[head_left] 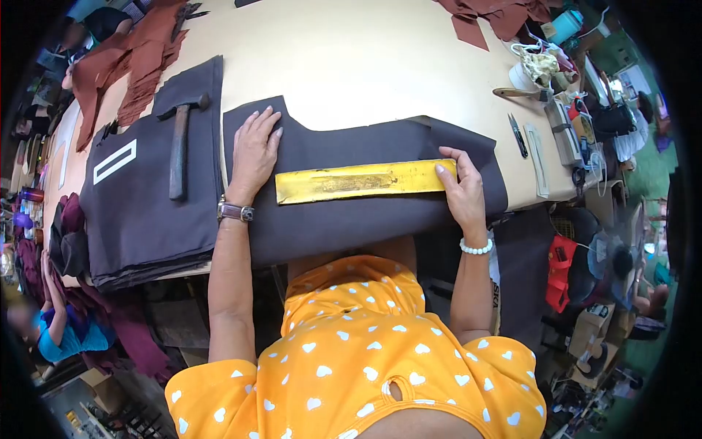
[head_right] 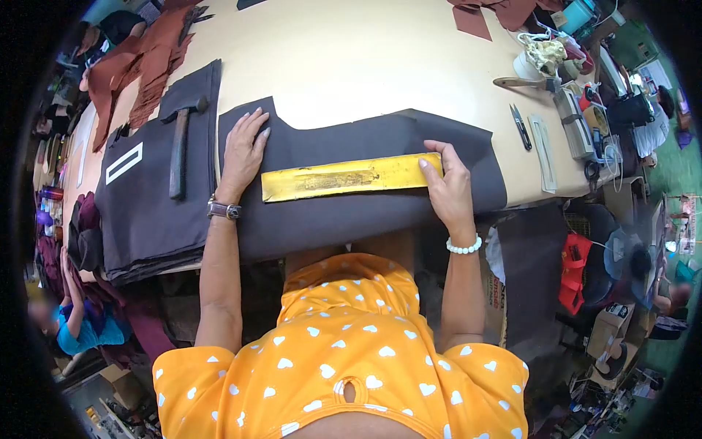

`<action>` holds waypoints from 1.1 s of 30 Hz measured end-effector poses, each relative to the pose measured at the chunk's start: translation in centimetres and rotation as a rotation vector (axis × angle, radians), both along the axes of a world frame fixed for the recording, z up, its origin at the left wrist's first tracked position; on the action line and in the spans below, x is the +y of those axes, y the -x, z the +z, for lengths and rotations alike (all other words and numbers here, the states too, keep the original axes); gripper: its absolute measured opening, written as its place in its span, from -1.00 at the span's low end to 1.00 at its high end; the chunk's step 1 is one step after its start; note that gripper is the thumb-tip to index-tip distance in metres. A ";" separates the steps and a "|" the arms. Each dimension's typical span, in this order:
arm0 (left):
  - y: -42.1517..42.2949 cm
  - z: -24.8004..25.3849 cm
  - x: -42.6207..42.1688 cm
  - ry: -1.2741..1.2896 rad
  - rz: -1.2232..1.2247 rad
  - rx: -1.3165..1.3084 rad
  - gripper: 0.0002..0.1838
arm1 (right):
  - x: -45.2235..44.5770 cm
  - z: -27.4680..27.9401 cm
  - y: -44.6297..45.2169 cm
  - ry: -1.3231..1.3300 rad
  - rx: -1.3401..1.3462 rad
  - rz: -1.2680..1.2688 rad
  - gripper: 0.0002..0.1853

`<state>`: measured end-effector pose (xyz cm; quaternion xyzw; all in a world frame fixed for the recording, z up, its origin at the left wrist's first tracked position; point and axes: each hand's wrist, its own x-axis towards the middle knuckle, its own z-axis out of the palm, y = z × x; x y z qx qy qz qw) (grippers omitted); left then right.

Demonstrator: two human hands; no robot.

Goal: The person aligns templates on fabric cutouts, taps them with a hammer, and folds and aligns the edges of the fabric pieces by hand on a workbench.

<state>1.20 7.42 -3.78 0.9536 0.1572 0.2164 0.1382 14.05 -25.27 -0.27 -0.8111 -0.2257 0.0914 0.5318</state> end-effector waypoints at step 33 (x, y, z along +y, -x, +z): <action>0.3 0.6 -0.7 -0.139 -0.023 -0.005 -0.65 | 5.7 -1.1 -6.6 0.755 -0.482 0.036 -0.38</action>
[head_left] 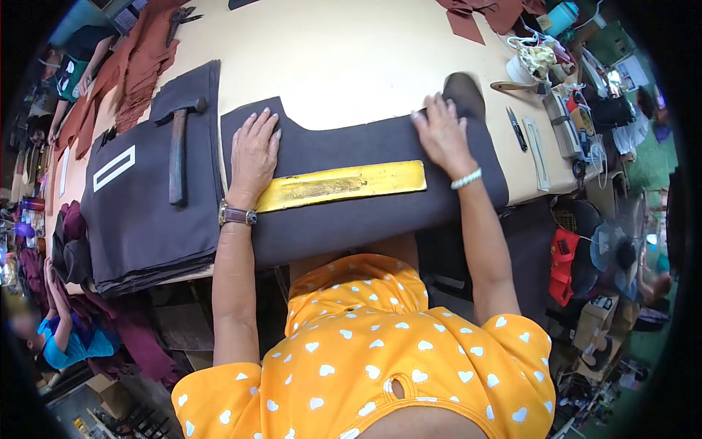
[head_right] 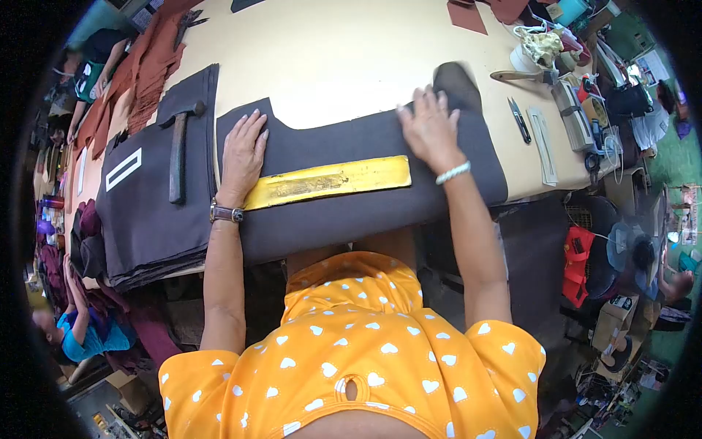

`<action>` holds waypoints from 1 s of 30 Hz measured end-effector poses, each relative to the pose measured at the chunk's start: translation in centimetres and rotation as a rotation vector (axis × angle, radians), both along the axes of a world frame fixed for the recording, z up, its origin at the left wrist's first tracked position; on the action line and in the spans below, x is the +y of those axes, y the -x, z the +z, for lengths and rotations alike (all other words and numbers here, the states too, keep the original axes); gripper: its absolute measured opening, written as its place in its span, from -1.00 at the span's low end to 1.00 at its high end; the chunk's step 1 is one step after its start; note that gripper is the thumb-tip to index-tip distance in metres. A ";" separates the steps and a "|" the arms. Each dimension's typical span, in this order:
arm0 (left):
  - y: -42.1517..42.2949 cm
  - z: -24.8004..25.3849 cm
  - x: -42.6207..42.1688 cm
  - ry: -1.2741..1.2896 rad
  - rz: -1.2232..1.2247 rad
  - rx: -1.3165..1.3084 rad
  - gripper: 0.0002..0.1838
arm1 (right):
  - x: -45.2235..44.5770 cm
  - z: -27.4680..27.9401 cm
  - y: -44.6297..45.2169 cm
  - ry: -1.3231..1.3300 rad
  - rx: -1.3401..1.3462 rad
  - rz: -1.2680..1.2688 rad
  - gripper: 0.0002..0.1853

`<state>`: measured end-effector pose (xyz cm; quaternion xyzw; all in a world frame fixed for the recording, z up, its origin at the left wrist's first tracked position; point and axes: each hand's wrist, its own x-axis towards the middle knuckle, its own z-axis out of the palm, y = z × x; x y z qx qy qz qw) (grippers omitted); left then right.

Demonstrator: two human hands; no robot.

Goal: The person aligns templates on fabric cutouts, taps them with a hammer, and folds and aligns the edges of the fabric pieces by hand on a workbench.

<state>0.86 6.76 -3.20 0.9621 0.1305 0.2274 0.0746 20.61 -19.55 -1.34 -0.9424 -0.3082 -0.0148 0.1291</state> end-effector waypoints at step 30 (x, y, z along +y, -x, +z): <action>-0.1 -0.3 0.0 -0.034 -0.005 -0.043 -0.66 | -1.6 6.6 8.3 -0.557 -0.056 0.340 -0.81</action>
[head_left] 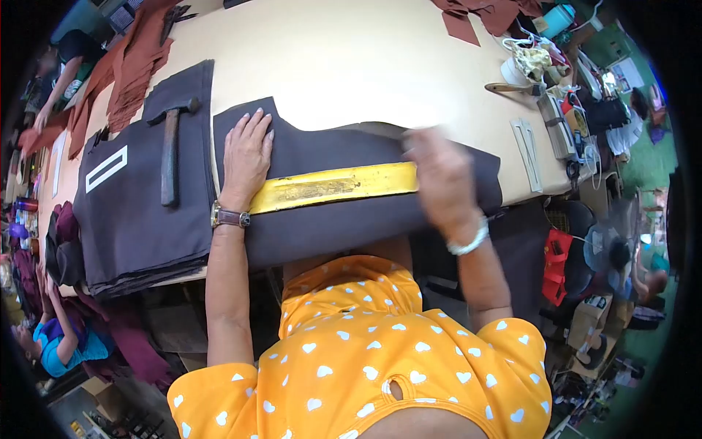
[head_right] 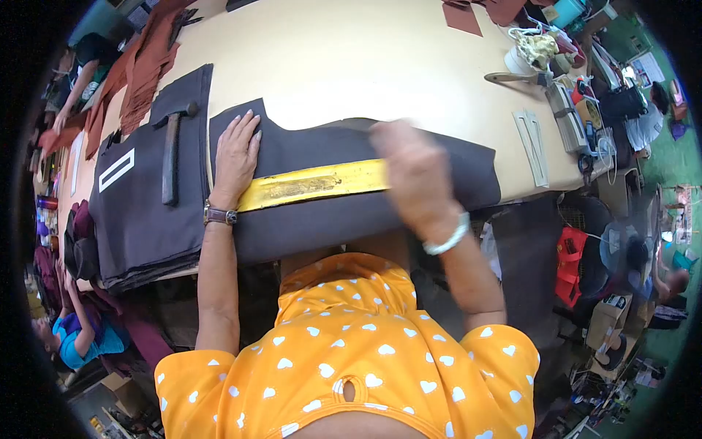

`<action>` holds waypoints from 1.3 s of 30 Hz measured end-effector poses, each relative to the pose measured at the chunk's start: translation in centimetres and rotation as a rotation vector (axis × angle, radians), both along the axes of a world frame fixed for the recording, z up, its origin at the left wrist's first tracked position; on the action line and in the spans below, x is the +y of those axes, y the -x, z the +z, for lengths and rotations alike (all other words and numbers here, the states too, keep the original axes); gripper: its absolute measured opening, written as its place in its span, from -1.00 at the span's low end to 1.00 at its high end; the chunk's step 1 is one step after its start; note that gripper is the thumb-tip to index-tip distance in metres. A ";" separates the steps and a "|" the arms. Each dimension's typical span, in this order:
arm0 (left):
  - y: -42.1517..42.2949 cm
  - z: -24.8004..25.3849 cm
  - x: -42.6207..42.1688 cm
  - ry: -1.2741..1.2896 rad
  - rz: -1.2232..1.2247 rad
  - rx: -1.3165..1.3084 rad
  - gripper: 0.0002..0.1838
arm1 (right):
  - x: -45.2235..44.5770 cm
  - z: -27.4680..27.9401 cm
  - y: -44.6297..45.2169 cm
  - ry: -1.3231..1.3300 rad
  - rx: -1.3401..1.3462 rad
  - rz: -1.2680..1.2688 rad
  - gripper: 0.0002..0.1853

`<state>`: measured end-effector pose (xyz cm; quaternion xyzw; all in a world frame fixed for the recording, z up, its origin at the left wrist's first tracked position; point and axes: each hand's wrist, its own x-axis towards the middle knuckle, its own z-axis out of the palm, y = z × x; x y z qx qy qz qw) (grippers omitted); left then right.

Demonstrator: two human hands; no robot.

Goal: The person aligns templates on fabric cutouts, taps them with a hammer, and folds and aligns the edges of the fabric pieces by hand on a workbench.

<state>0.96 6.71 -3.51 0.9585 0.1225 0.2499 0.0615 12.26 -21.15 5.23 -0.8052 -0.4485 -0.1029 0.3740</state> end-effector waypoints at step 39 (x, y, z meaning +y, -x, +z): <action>8.8 3.0 -8.8 0.270 0.388 -0.050 -0.62 | -3.0 -6.8 2.2 -0.109 0.293 -0.368 -0.73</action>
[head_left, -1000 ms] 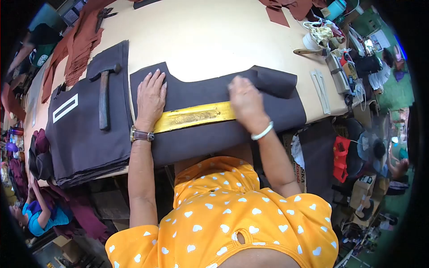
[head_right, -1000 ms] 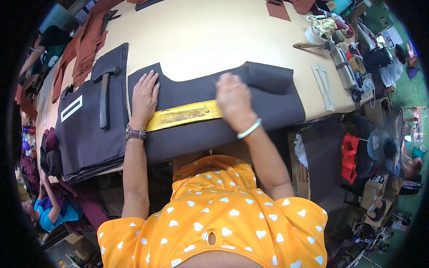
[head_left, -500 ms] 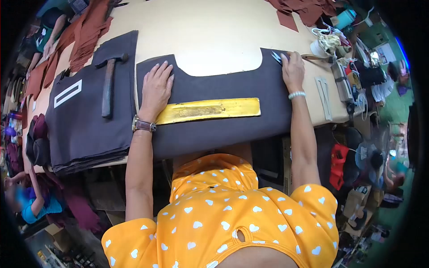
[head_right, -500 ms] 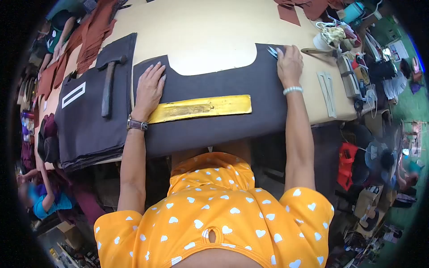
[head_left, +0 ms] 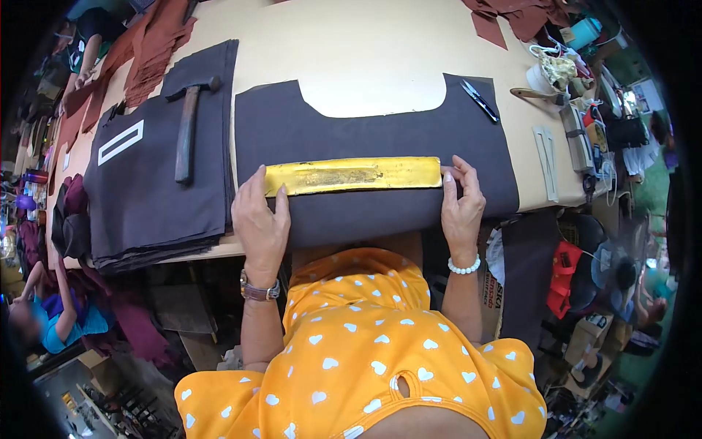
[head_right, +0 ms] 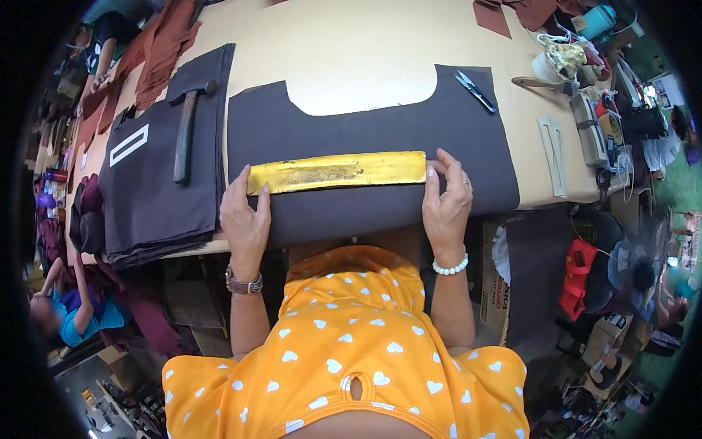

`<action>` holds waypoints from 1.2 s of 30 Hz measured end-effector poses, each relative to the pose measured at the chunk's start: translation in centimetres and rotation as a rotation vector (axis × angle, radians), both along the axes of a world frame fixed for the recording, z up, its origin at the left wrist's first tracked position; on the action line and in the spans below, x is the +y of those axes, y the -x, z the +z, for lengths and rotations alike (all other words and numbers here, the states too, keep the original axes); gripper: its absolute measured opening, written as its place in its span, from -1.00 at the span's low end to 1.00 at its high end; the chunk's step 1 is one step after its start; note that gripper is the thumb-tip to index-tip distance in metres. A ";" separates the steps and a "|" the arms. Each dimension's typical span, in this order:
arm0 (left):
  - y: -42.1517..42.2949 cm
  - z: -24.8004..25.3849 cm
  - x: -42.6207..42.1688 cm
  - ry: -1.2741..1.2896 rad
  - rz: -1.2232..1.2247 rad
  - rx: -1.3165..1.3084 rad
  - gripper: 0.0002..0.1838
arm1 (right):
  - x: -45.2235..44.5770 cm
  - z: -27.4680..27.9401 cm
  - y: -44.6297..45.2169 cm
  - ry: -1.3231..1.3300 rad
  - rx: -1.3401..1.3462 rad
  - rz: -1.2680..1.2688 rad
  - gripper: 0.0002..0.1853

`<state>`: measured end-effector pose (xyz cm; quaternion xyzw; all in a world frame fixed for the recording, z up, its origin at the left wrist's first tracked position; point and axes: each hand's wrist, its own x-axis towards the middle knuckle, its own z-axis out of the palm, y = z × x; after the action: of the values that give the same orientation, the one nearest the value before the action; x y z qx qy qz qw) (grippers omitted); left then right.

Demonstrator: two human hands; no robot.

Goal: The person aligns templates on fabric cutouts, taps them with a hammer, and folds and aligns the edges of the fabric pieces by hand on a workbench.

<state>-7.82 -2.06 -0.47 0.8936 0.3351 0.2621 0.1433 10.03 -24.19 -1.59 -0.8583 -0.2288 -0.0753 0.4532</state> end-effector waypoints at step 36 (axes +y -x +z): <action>-4.4 -1.3 -0.5 0.246 -0.109 -0.012 -0.60 | -0.3 -0.7 -7.9 -0.134 0.085 -0.055 -0.69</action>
<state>-3.42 -2.58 -1.80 0.8845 0.3148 0.2162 0.2680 17.91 -24.50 -2.29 -0.8344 -0.1801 -0.0664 0.5166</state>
